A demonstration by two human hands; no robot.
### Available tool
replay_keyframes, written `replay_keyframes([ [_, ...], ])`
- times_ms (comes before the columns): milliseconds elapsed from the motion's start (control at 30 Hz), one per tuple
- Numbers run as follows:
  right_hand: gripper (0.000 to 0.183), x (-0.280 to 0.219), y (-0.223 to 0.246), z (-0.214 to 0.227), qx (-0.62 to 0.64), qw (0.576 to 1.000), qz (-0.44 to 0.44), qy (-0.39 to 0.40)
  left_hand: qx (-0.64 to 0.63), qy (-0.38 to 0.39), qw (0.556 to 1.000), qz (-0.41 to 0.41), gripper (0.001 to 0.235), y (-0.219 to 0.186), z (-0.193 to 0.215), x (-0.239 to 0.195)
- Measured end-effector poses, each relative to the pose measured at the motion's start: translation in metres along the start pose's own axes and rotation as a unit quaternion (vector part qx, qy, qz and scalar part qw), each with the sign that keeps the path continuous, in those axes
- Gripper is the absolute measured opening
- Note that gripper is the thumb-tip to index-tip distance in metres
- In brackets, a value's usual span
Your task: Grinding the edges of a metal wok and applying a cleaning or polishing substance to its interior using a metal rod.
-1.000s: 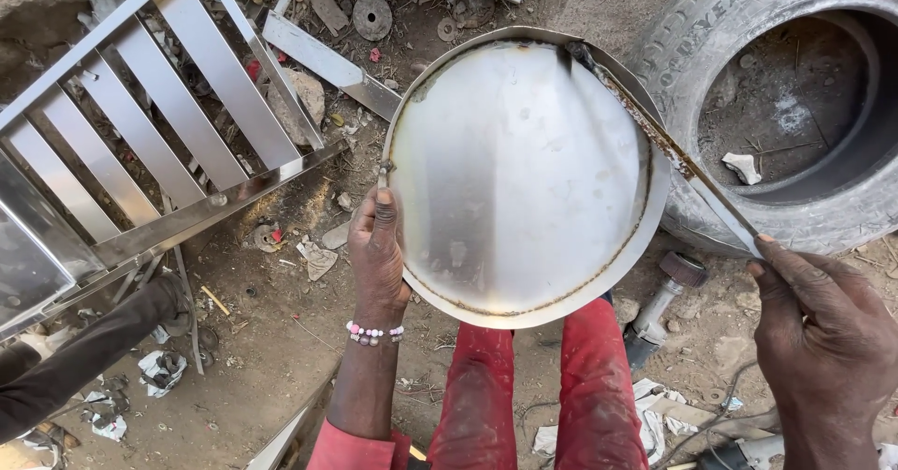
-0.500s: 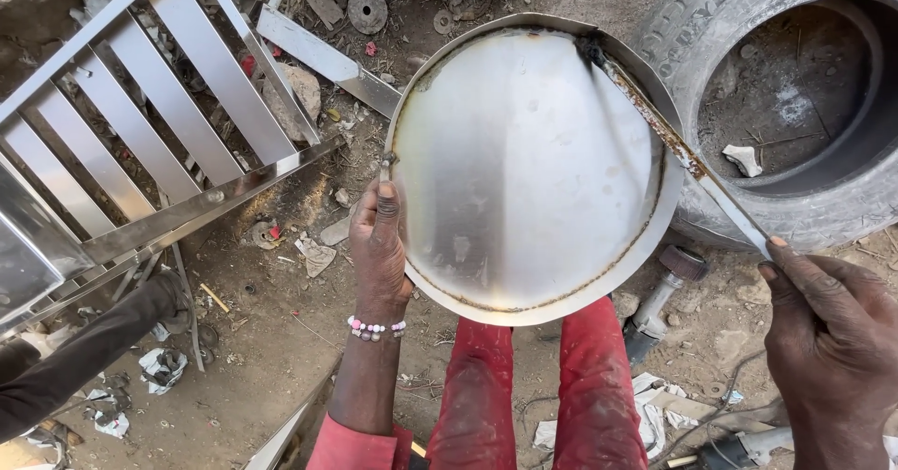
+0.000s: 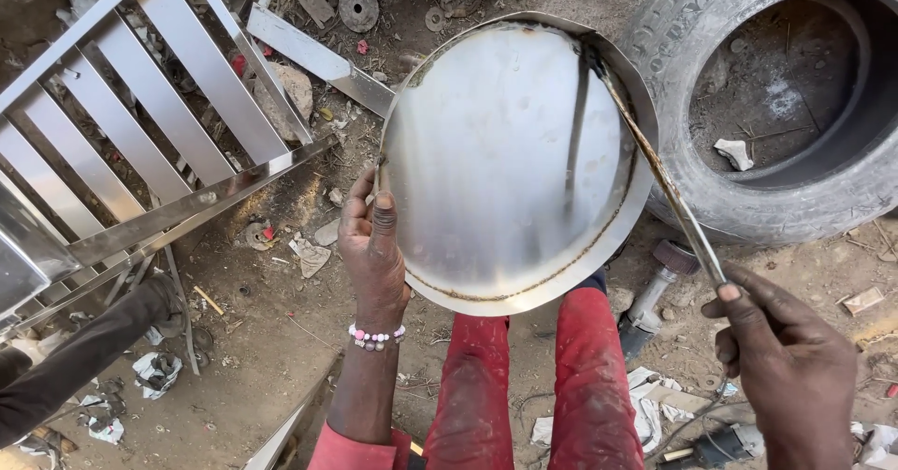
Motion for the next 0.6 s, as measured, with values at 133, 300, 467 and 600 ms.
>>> replay_keyframes([
  [133,0.036,-0.005,-0.051,-0.008,0.092,0.994,-0.062,-0.011,0.01,-0.014,1.0,-0.007,0.094,0.004,0.001,-0.002],
  [300,0.041,-0.003,-0.04,-0.029,0.118,0.989,-0.092,-0.005,0.025,-0.007,0.999,-0.038,0.092,0.001,0.002,0.002],
  [467,0.035,-0.01,-0.075,-0.03,0.135,0.985,-0.111,-0.011,0.009,0.005,0.997,-0.079,0.083,-0.003,0.003,0.005],
  [600,0.038,-0.005,-0.067,-0.033,0.084,0.994,-0.063,-0.027,0.035,0.002,0.998,-0.057,0.084,-0.008,0.001,0.001],
])
Point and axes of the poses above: each hand's wrist, its own x-axis towards the middle knuckle, its own z-axis out of the back of the hand, y = z × x, the point moved 4 cm from there along x, towards the middle knuckle, and after that the axes turned 7 degrees about -y, right-handed, at the moved point
